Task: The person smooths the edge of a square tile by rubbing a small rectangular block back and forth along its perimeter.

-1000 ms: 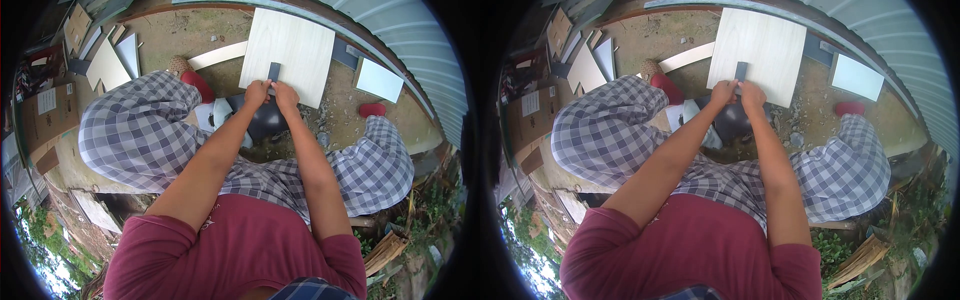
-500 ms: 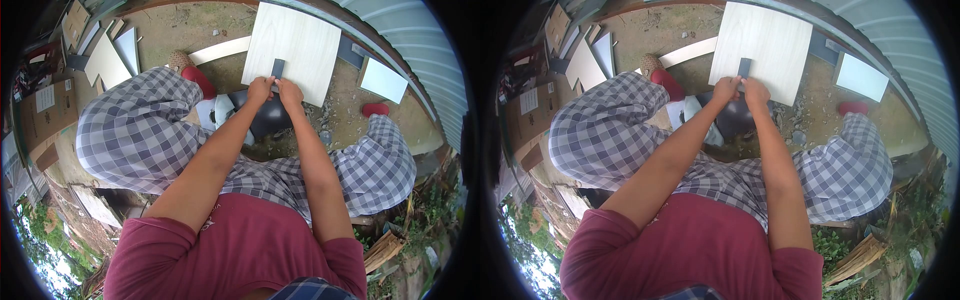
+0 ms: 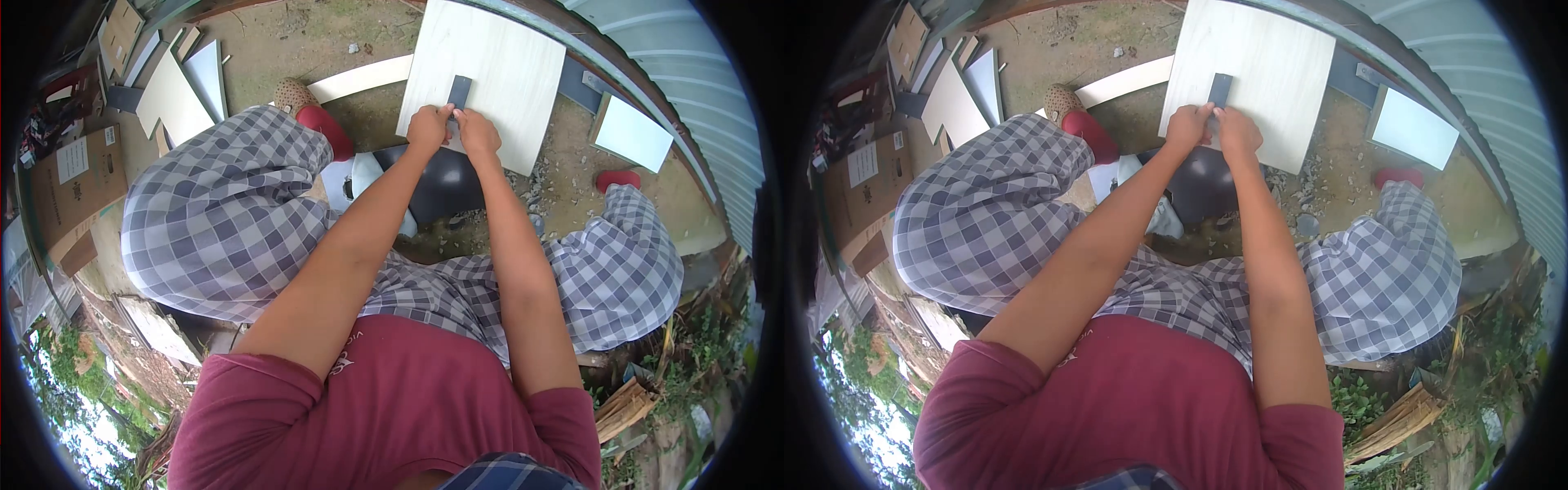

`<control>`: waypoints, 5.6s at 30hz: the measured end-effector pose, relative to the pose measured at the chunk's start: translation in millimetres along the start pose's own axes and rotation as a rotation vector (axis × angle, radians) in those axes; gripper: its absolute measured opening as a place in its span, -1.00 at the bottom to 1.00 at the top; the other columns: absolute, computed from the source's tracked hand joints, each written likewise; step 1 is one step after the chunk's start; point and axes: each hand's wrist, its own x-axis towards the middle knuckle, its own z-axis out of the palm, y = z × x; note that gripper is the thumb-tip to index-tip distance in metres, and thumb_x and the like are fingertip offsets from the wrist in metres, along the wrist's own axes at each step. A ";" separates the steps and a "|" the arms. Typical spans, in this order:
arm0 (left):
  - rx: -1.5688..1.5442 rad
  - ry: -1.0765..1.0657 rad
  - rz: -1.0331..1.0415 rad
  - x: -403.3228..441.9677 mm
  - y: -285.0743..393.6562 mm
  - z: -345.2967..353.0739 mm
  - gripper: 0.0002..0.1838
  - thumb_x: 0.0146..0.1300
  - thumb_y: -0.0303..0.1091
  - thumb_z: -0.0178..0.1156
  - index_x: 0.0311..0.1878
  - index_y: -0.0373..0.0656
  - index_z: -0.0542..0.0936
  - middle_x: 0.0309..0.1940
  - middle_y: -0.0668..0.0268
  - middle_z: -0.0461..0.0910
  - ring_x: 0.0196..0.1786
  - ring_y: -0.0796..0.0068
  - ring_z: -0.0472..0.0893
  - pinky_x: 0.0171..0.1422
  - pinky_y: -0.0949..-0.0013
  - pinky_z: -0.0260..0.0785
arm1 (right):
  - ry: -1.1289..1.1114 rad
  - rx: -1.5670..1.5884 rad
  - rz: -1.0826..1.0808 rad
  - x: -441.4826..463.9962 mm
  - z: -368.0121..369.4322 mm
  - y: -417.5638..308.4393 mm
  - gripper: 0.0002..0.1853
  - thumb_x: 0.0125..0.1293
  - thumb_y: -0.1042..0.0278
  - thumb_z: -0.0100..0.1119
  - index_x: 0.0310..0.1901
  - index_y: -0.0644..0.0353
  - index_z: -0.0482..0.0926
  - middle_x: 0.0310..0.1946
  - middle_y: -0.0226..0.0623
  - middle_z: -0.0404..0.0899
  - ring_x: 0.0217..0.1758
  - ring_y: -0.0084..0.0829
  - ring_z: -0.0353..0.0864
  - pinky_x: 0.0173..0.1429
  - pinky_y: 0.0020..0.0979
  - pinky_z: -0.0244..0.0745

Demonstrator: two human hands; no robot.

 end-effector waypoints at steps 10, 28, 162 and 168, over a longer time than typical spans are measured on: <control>-0.009 0.021 -0.012 12.8 21.9 -6.4 -0.51 0.31 0.02 0.05 -0.47 -0.25 0.61 -0.71 0.28 0.58 -0.65 0.42 0.61 -0.40 0.36 0.45 | -0.028 0.019 0.005 26.4 -11.1 -7.5 -0.59 0.37 -0.10 -0.12 -0.11 -0.01 0.61 -0.18 -0.22 0.65 -0.05 -0.15 0.61 -0.04 -0.14 0.50; -0.007 0.066 -0.032 116.7 102.2 -17.7 -0.49 0.27 0.05 0.11 -0.59 -0.20 0.62 -0.71 0.36 0.61 -0.66 0.51 0.61 -0.36 0.50 0.49 | 0.122 0.024 0.072 137.0 -49.0 -45.5 -0.58 0.38 -0.13 -0.16 -0.09 -0.10 0.64 -0.14 -0.28 0.64 -0.02 -0.20 0.61 -0.06 -0.16 0.50; 0.153 0.018 0.166 -0.1 10.3 31.9 -0.48 0.29 0.05 0.05 -0.56 -0.22 0.60 -0.77 0.27 0.56 -0.59 0.35 0.63 -0.33 0.28 0.48 | 0.057 0.008 0.009 30.5 13.2 53.9 -0.55 0.39 -0.11 -0.17 -0.35 0.08 0.57 -0.47 -0.26 0.61 -0.43 -0.28 0.62 -0.26 -0.23 0.46; 0.202 0.003 0.221 -9.1 -2.5 38.8 -0.47 0.30 0.04 0.05 -0.55 -0.25 0.58 -0.76 0.24 0.56 -0.65 0.36 0.61 -0.41 0.32 0.48 | -0.043 0.008 -0.019 11.0 12.4 63.8 -0.60 0.38 -0.06 -0.15 -0.11 0.04 0.57 -0.15 -0.14 0.62 -0.04 -0.04 0.58 -0.02 -0.07 0.47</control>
